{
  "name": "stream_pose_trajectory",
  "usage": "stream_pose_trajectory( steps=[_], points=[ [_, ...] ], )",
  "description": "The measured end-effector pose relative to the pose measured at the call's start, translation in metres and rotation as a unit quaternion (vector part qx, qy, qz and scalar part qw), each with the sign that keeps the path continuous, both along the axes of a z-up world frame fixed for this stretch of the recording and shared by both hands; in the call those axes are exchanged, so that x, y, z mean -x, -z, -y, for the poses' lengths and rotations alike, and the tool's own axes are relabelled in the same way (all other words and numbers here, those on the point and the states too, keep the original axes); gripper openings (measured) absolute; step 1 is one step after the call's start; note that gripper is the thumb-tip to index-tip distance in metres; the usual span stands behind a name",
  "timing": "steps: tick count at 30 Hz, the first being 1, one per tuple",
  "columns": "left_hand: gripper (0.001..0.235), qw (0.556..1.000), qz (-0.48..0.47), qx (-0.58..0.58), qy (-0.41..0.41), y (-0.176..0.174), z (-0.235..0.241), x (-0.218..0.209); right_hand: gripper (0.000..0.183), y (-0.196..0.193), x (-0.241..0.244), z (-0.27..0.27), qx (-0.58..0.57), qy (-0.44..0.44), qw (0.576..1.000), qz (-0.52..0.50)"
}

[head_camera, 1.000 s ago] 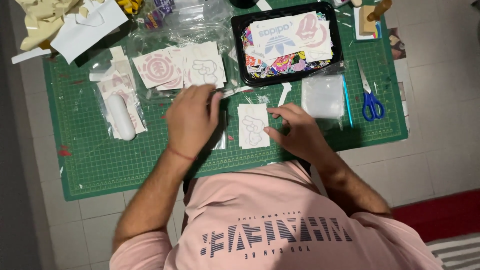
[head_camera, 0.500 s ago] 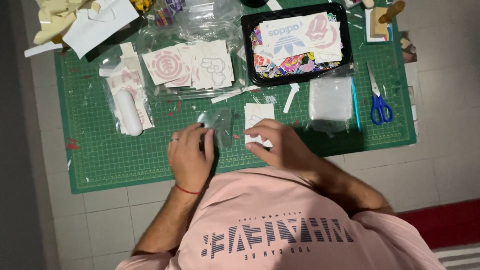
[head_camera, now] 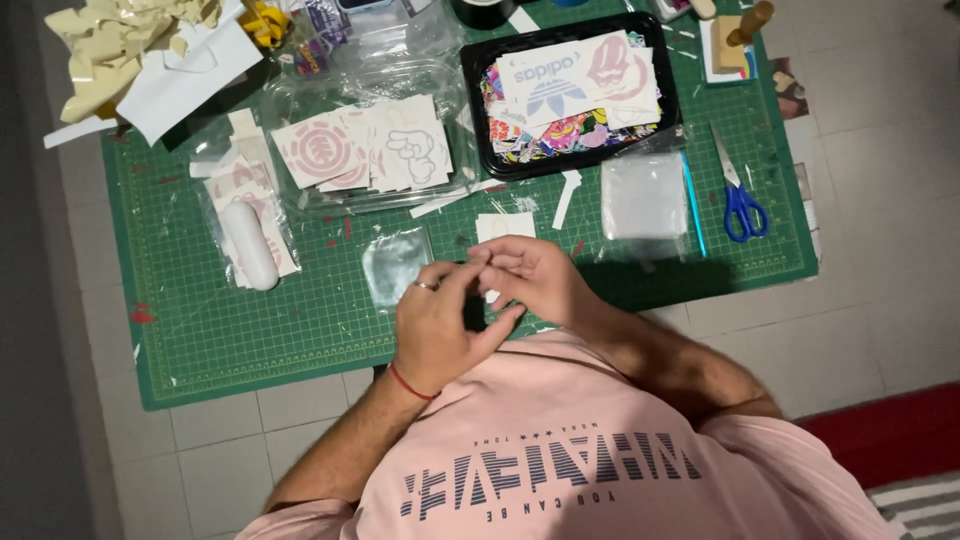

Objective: The person picks up stickers from a green cutting mat by hand and places them into plastic sleeves or a black tray. The person briefly uses scissors to trim a sticker.

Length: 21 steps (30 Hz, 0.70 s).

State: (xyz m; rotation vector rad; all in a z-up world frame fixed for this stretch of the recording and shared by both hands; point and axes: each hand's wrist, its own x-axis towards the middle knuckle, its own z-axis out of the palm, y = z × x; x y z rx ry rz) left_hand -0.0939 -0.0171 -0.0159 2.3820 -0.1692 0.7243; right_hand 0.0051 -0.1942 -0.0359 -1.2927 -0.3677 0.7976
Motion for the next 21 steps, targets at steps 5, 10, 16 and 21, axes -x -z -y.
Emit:
stream_pose_trajectory(
  steps=[5,10,16,21],
  points=[
    [0.072,0.988,0.004,0.145,0.054,0.017,-0.009,-0.006,0.027,0.023,-0.007,0.001,0.024,0.012,0.999,-0.025],
    [0.025,0.991,0.067,0.114,0.030,0.031,-0.040,-0.009,0.026,0.021,-0.005,0.001,0.060,0.041,0.997,0.035],
    [0.069,0.974,-0.116,-0.060,-0.185,0.025,-0.050,0.011,0.027,-0.007,-0.003,0.003,0.096,0.017,0.988,0.119],
    [0.009,0.982,-0.041,-0.095,-0.159,0.048,-0.046,0.011,0.026,-0.013,-0.002,0.000,0.080,0.013,0.983,0.164]
  ],
)
